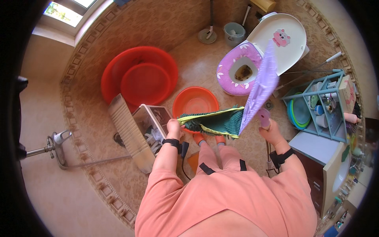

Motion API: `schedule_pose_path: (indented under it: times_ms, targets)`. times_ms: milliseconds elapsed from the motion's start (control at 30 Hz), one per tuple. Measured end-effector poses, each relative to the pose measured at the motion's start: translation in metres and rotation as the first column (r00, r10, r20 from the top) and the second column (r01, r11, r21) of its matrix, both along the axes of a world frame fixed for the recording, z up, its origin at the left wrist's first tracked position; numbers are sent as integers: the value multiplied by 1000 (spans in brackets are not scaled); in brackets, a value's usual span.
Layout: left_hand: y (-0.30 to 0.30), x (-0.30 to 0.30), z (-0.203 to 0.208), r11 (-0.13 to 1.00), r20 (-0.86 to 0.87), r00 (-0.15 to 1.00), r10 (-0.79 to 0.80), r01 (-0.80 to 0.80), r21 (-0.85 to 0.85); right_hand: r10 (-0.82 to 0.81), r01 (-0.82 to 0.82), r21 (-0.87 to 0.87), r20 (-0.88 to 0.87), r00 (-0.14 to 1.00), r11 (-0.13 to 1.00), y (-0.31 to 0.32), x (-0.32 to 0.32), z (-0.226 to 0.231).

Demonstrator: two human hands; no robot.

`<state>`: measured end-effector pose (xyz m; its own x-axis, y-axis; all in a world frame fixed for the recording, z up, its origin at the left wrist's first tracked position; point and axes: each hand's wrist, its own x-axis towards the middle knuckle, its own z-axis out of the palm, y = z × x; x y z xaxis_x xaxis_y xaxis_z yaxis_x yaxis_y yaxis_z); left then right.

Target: The person prepares a basin with water and detergent, then washes a small cloth by hand. They gather a mop and cloth, place them in a basin, add detergent, fill with water, and agitate the cloth in the soapy water.

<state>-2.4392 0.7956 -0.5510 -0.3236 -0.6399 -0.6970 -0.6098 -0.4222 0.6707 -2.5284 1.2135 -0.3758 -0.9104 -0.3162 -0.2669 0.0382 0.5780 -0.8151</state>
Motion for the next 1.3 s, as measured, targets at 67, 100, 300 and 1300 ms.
schedule_pose_path:
  times_ms: [67, 100, 300, 1300]
  targets:
    - [-5, 5, -8, 999, 82, 996, 22, -26, 42, -48, 49, -11, 36, 998, 999, 11, 0, 4]
    - [-6, 7, -12, 998, 93, 994, 55, -59, 32, -80, 83, -37, 77, 994, 996, 16, 0, 7]
    - [-13, 13, -40, 953, 194, 947, 254, -280, 115, -260, 329, -412, 215, 941, 850, 29, 4, 19]
    - [-36, -2, -18, 994, -121, 987, 108, -106, 23, -84, 81, 23, 149, 985, 996, -21, -19, 21]
